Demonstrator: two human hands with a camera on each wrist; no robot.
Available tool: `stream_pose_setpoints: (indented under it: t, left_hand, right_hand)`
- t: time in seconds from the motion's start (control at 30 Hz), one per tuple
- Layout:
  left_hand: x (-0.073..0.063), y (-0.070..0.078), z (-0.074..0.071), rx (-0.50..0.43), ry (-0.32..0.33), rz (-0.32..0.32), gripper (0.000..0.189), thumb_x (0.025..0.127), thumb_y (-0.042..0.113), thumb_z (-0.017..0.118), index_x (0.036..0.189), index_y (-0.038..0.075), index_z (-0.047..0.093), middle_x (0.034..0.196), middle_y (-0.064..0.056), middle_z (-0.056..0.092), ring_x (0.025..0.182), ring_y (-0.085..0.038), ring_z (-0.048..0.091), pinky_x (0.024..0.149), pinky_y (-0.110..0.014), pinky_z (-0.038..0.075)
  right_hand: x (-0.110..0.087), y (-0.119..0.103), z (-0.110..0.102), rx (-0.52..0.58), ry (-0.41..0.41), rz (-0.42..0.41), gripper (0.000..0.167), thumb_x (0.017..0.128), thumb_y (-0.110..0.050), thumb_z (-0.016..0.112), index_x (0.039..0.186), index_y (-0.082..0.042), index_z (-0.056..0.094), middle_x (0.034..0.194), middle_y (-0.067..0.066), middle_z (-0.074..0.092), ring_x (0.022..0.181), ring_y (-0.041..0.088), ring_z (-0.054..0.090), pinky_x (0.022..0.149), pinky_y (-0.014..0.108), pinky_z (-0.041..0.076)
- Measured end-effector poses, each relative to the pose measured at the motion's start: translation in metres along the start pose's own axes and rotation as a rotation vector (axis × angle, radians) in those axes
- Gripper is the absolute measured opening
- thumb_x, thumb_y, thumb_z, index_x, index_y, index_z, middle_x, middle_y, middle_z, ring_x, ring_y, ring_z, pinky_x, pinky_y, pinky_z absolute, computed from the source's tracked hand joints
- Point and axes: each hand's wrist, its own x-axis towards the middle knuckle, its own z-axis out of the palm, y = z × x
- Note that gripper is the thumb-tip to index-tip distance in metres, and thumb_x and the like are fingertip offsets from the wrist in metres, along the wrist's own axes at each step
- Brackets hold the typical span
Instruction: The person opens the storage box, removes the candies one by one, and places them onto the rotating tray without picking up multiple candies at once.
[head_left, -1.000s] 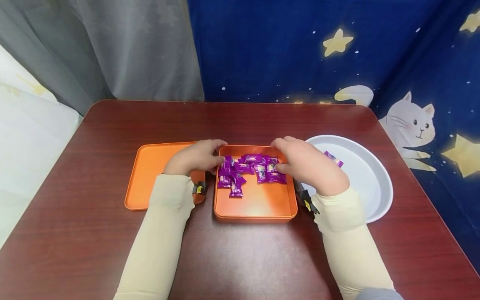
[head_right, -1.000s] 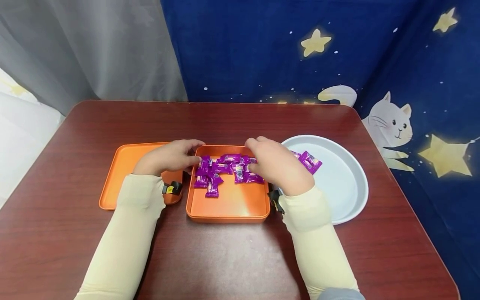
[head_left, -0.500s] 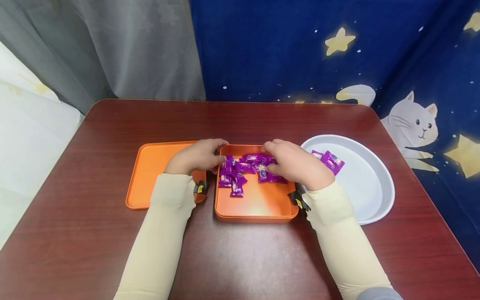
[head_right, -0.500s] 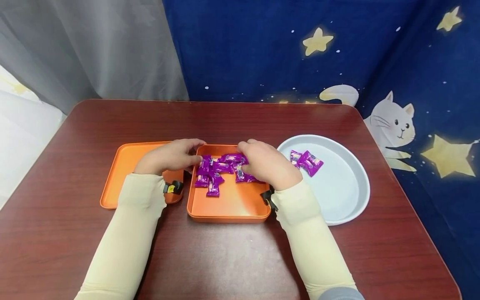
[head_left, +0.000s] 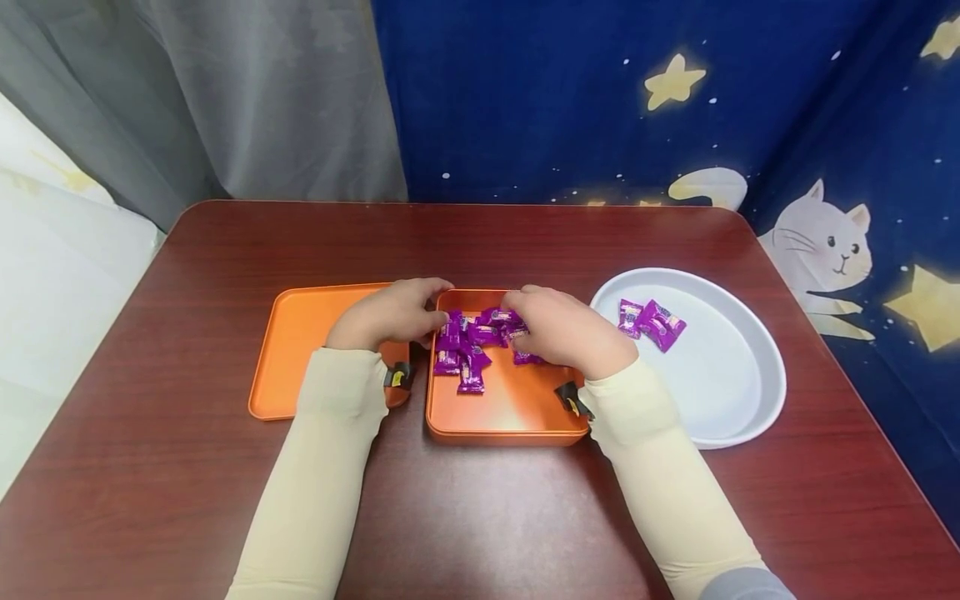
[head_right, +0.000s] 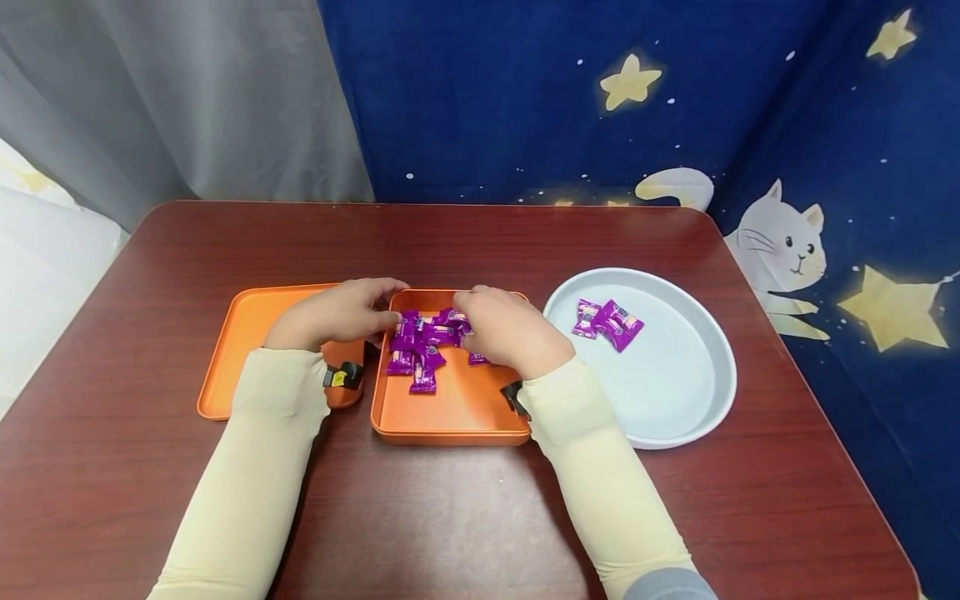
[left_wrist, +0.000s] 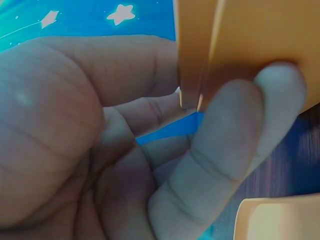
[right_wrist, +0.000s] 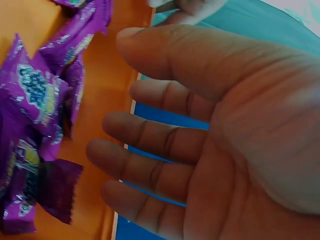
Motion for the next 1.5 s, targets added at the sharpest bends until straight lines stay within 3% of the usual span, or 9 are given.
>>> stream_pose_setpoints:
  t: [0.33, 0.77, 1.2, 1.5]
  left_hand:
    - [0.001, -0.002, 0.0, 0.011, 0.004, 0.035, 0.052, 0.101, 0.016, 0.056, 0.149, 0.01, 0.041, 0.109, -0.015, 0.058, 0.076, -0.02, 0.067, 0.075, -0.033, 0.058]
    - [0.0, -0.004, 0.0, 0.008, -0.001, 0.05, 0.051, 0.101, 0.015, 0.055, 0.15, 0.008, 0.04, 0.112, -0.015, 0.057, 0.078, -0.019, 0.068, 0.076, -0.033, 0.058]
    - [0.002, -0.003, 0.001, 0.009, -0.003, 0.042, 0.052, 0.101, 0.015, 0.055, 0.15, 0.008, 0.04, 0.116, -0.016, 0.056, 0.078, -0.02, 0.068, 0.075, -0.033, 0.059]
    - [0.002, -0.003, 0.0, 0.017, 0.004, 0.033, 0.05, 0.101, 0.016, 0.055, 0.149, 0.009, 0.041, 0.111, -0.016, 0.056, 0.079, -0.02, 0.068, 0.075, -0.032, 0.058]
  right_hand:
    - [0.008, 0.003, 0.014, -0.018, -0.079, 0.023, 0.041, 0.085, -0.02, 0.078, 0.121, -0.007, 0.063, 0.102, 0.008, 0.06, 0.092, 0.025, 0.055, 0.085, 0.037, 0.05]
    - [0.012, -0.002, 0.025, -0.089, -0.107, 0.041, 0.055, 0.085, -0.021, 0.078, 0.137, -0.011, 0.059, 0.116, 0.012, 0.059, 0.094, 0.027, 0.059, 0.091, 0.042, 0.051]
    - [0.013, -0.002, 0.028, -0.075, -0.149, 0.072, 0.055, 0.082, -0.021, 0.08, 0.133, -0.012, 0.061, 0.117, 0.009, 0.059, 0.095, 0.025, 0.057, 0.091, 0.041, 0.051]
    - [0.013, -0.001, 0.028, -0.102, -0.137, 0.039, 0.022, 0.087, -0.018, 0.074, 0.106, -0.011, 0.066, 0.096, 0.006, 0.056, 0.082, 0.023, 0.055, 0.075, 0.035, 0.05]
